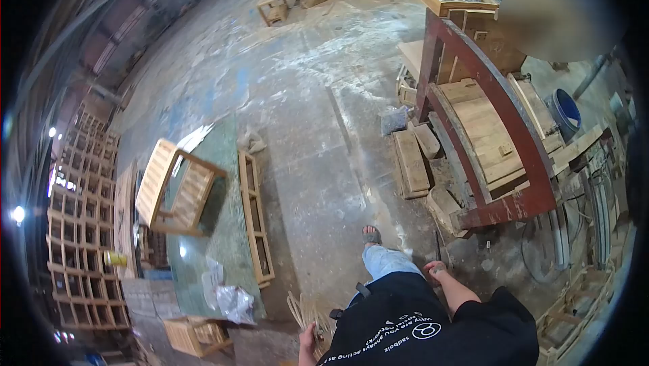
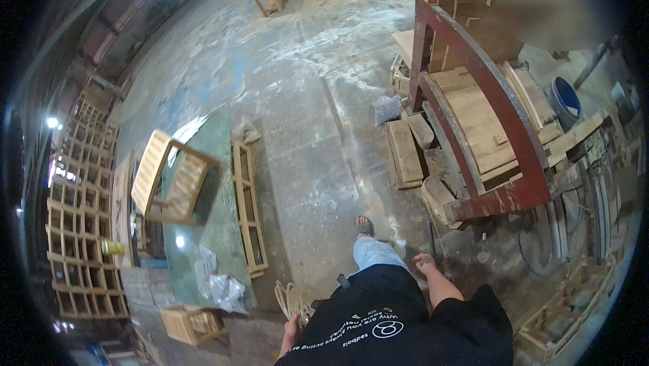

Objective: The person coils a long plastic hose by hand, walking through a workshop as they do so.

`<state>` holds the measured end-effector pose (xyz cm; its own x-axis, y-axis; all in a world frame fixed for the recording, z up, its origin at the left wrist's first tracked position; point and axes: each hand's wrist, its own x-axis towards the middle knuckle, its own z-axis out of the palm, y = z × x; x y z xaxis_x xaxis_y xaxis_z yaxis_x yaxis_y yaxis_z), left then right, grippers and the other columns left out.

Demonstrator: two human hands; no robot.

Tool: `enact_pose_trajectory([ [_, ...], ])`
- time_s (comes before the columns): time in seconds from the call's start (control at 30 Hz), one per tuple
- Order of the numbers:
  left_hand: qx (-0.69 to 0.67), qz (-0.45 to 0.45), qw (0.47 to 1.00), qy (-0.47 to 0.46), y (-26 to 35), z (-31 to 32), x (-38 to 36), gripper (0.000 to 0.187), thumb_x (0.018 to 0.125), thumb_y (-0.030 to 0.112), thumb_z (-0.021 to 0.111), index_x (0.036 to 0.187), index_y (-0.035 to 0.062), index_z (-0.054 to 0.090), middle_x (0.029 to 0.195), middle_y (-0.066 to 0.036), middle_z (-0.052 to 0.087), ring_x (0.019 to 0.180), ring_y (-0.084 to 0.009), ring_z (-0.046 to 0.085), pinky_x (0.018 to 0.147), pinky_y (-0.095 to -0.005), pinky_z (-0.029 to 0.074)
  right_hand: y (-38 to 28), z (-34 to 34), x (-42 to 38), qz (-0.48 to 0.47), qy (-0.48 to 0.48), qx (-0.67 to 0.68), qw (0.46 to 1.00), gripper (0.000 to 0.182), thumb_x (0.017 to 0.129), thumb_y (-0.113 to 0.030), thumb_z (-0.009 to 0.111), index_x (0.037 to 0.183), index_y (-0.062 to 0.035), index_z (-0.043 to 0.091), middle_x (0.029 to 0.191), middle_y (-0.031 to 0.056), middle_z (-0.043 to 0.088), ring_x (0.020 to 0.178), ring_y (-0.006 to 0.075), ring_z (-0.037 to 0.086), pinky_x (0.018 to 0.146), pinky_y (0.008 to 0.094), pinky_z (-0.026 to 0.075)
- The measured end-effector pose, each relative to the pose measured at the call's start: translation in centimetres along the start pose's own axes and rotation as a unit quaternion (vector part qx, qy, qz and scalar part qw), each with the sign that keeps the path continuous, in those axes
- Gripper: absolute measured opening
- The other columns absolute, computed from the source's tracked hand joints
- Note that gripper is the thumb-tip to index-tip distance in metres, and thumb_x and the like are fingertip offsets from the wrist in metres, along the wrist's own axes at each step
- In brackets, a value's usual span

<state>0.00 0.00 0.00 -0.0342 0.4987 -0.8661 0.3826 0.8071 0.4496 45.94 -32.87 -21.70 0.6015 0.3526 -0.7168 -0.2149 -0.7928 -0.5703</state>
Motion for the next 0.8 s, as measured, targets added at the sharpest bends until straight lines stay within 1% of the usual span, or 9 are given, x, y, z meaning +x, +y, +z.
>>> enact_pose_trajectory([
  [0.03, 0.008, 0.001, 1.000, -0.021, 2.2, 0.4, -2.1, 0.038, 0.079, 0.029, 0.068, 0.097, -0.0039, 0.063, 0.085, -0.011, 0.064, 0.068, -0.0220, 0.061, 0.058, -0.0376, 0.050, -3.2, -1.4, -3.0, -0.031, 0.022, -0.101, 0.994, 0.025, 0.078, -0.006, 0.049, 0.082, -0.0118, 0.073, 0.089, 0.0104, 0.070, 0.089, 0.0177, 0.065, 0.080, 0.0302, 0.052],
  [0.07, 0.013, 0.000, 0.999, -0.043, 2.9, 0.6, -2.9, 0.038, 0.079, 0.029, 0.067, 0.097, -0.0039, 0.063, 0.083, -0.011, 0.064, 0.065, -0.0226, 0.061, 0.052, -0.0367, 0.050, -3.7, -2.3, -3.6, 0.069, 0.008, 0.210, 0.975, 0.025, 0.074, 0.000, 0.048, 0.081, -0.0091, 0.070, 0.083, 0.0077, 0.069, 0.081, 0.0168, 0.066, 0.072, 0.0306, 0.052],
  [0.3, 0.055, 0.047, 0.990, -0.123, 27.3, 10.0, 7.0, 0.041, 0.082, 0.033, 0.063, 0.095, -0.0057, 0.064, 0.082, -0.011, 0.065, 0.066, -0.0219, 0.063, 0.051, -0.0372, 0.050, -32.2, -10.2, 14.1, -0.209, 0.115, 0.075, 0.968, 0.019, 0.080, -0.005, 0.047, 0.085, -0.0037, 0.065, 0.074, 0.0089, 0.065, 0.066, 0.0183, 0.061, 0.061, 0.0261, 0.049],
  [0.37, 0.105, 0.065, 0.984, -0.129, 33.5, 13.6, 6.2, 0.041, 0.082, 0.033, 0.062, 0.095, -0.0059, 0.064, 0.081, -0.011, 0.065, 0.067, -0.0219, 0.064, 0.051, -0.0373, 0.051, -30.0, -9.8, 25.3, -0.041, -0.207, 0.601, 0.771, 0.018, 0.082, -0.011, 0.049, 0.089, -0.0036, 0.064, 0.074, 0.0101, 0.064, 0.068, 0.0176, 0.061, 0.060, 0.0238, 0.048],
  [0.43, 0.242, 0.025, 0.968, -0.066, 36.9, 14.9, 12.2, 0.047, 0.083, 0.036, 0.061, 0.115, 0.0011, 0.060, 0.100, -0.008, 0.064, 0.092, -0.0198, 0.058, 0.079, -0.0331, 0.046, -36.4, -8.4, 25.1, -0.139, -0.049, 0.122, 0.981, 0.028, 0.083, -0.025, 0.048, 0.097, -0.0048, 0.062, 0.087, 0.0116, 0.063, 0.080, 0.0220, 0.059, 0.070, 0.0297, 0.047],
  [0.53, 0.539, 0.274, 0.782, -0.155, 44.2, 16.7, 18.3, 0.044, 0.081, 0.037, 0.062, 0.116, 0.0098, 0.060, 0.103, -0.014, 0.065, 0.097, -0.0239, 0.061, 0.082, -0.0329, 0.046, -43.7, -3.8, 26.0, -0.151, -0.131, -0.263, 0.944, 0.047, 0.086, -0.045, 0.047, 0.110, -0.0064, 0.059, 0.107, 0.0140, 0.061, 0.098, 0.0287, 0.058, 0.085, 0.0386, 0.045],
  [0.7, 0.328, 0.085, 0.918, -0.204, 58.2, 23.3, 27.2, 0.044, 0.079, 0.037, 0.062, 0.119, 0.0169, 0.057, 0.101, -0.019, 0.064, 0.098, -0.0308, 0.062, 0.083, -0.0356, 0.047, -53.8, -1.0, 30.7, -0.046, -0.035, -0.189, 0.980, 0.065, 0.080, -0.060, 0.053, 0.122, -0.0114, 0.055, 0.127, 0.0138, 0.053, 0.115, 0.0322, 0.051, 0.100, 0.0397, 0.037],
  [0.73, 0.600, 0.313, 0.710, -0.196, 61.6, 24.3, 27.0, 0.043, 0.081, 0.038, 0.060, 0.118, 0.0170, 0.056, 0.096, -0.020, 0.065, 0.094, -0.0324, 0.062, 0.082, -0.0366, 0.047, -54.9, -2.0, 34.1, -0.059, -0.012, -0.186, 0.981, 0.066, 0.078, -0.061, 0.055, 0.123, -0.0126, 0.055, 0.128, 0.0133, 0.053, 0.117, 0.0320, 0.050, 0.101, 0.0398, 0.037],
  [0.8, 0.647, 0.260, 0.697, -0.167, 69.3, 28.8, 25.3, 0.042, 0.082, 0.038, 0.058, 0.116, 0.0147, 0.057, 0.096, -0.022, 0.064, 0.094, -0.0350, 0.062, 0.082, -0.0385, 0.047, -61.7, -6.4, 34.1, 0.003, 0.012, -0.122, 0.992, 0.069, 0.071, -0.064, 0.060, 0.123, -0.0191, 0.054, 0.128, 0.0140, 0.051, 0.122, 0.0326, 0.045, 0.101, 0.0423, 0.036],
])
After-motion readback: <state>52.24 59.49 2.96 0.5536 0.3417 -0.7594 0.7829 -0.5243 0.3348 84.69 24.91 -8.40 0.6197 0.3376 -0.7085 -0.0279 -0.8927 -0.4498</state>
